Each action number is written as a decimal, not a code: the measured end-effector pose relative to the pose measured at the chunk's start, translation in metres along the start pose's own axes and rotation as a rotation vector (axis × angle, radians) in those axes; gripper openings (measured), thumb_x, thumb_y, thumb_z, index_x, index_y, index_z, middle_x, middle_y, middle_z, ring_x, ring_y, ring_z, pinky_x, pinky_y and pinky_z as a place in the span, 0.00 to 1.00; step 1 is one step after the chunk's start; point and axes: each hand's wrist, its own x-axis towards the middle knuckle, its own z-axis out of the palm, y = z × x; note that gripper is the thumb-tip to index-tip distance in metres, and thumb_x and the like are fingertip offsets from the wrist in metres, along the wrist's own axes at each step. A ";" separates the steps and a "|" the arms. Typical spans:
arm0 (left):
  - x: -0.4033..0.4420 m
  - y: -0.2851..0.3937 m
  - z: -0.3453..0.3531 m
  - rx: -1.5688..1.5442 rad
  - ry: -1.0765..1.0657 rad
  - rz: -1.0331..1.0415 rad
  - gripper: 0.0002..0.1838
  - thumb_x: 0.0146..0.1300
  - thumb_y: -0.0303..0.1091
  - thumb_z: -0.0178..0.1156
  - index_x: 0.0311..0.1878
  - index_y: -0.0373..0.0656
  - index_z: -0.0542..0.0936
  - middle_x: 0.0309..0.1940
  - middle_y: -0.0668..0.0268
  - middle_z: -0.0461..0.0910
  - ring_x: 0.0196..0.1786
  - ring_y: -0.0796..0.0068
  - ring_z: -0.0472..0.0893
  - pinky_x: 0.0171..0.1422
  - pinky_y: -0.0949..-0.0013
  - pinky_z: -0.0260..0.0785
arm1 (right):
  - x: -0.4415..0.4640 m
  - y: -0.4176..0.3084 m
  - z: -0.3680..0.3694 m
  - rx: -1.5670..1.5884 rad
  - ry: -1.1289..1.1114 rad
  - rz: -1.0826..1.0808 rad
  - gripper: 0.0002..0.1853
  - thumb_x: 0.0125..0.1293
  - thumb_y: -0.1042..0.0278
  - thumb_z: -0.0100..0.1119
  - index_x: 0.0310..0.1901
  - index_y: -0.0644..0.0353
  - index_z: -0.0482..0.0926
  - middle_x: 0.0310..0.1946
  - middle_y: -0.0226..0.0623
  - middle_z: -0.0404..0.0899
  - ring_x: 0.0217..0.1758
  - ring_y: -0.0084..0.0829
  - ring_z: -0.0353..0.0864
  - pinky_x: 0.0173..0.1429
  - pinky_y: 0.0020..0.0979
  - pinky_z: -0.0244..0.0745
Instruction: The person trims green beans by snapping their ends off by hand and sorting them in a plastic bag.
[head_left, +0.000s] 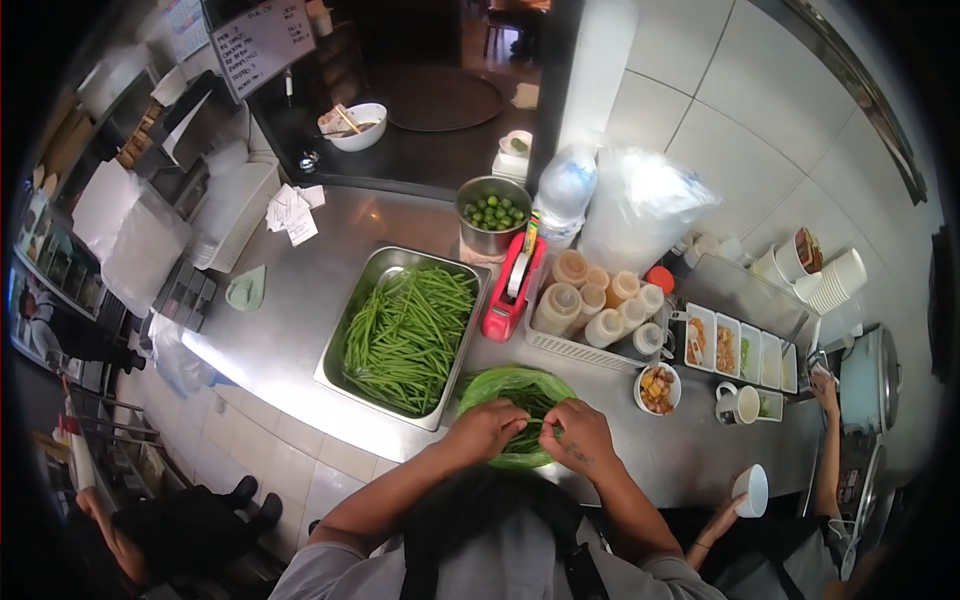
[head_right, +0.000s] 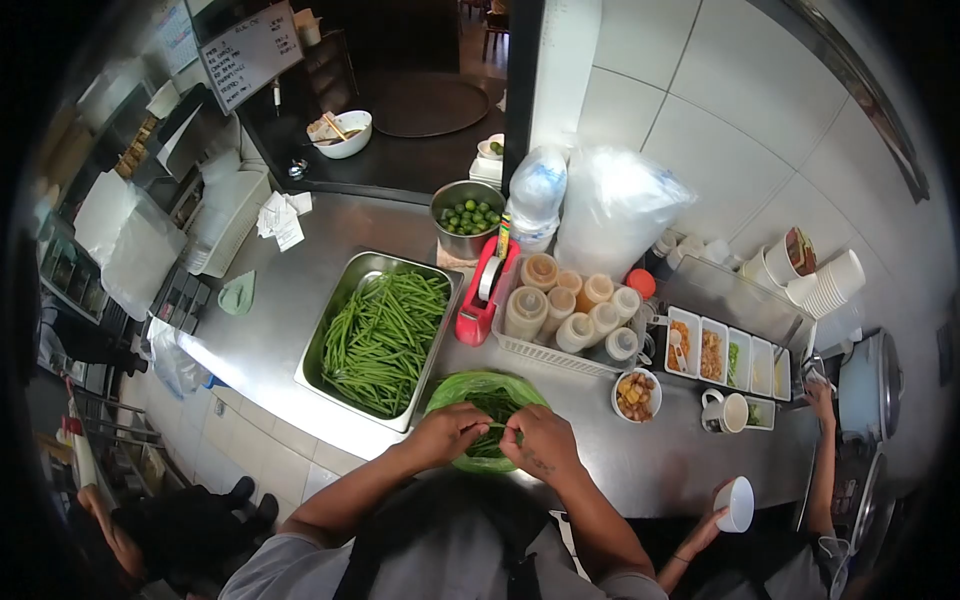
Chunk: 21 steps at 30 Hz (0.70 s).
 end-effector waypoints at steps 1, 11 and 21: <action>0.000 0.000 0.000 0.009 0.008 0.000 0.08 0.63 0.29 0.60 0.44 0.38 0.80 0.33 0.58 0.78 0.35 0.59 0.79 0.39 0.64 0.71 | -0.001 0.000 0.004 0.004 0.001 -0.011 0.06 0.47 0.74 0.63 0.26 0.58 0.74 0.24 0.37 0.75 0.30 0.41 0.78 0.35 0.37 0.73; -0.003 -0.005 0.001 -0.779 0.006 -0.484 0.10 0.71 0.33 0.53 0.48 0.36 0.75 0.39 0.62 0.81 0.29 0.77 0.76 0.38 0.71 0.73 | -0.001 0.009 0.008 0.444 -0.007 0.304 0.06 0.56 0.73 0.64 0.34 0.62 0.78 0.29 0.36 0.80 0.31 0.26 0.81 0.37 0.27 0.75; 0.001 -0.012 -0.015 -1.295 0.258 -0.395 0.10 0.72 0.34 0.50 0.48 0.38 0.74 0.40 0.56 0.80 0.31 0.70 0.79 0.42 0.63 0.76 | -0.010 0.009 0.035 0.914 -0.284 0.535 0.11 0.64 0.69 0.60 0.44 0.66 0.80 0.35 0.34 0.83 0.37 0.20 0.81 0.42 0.22 0.74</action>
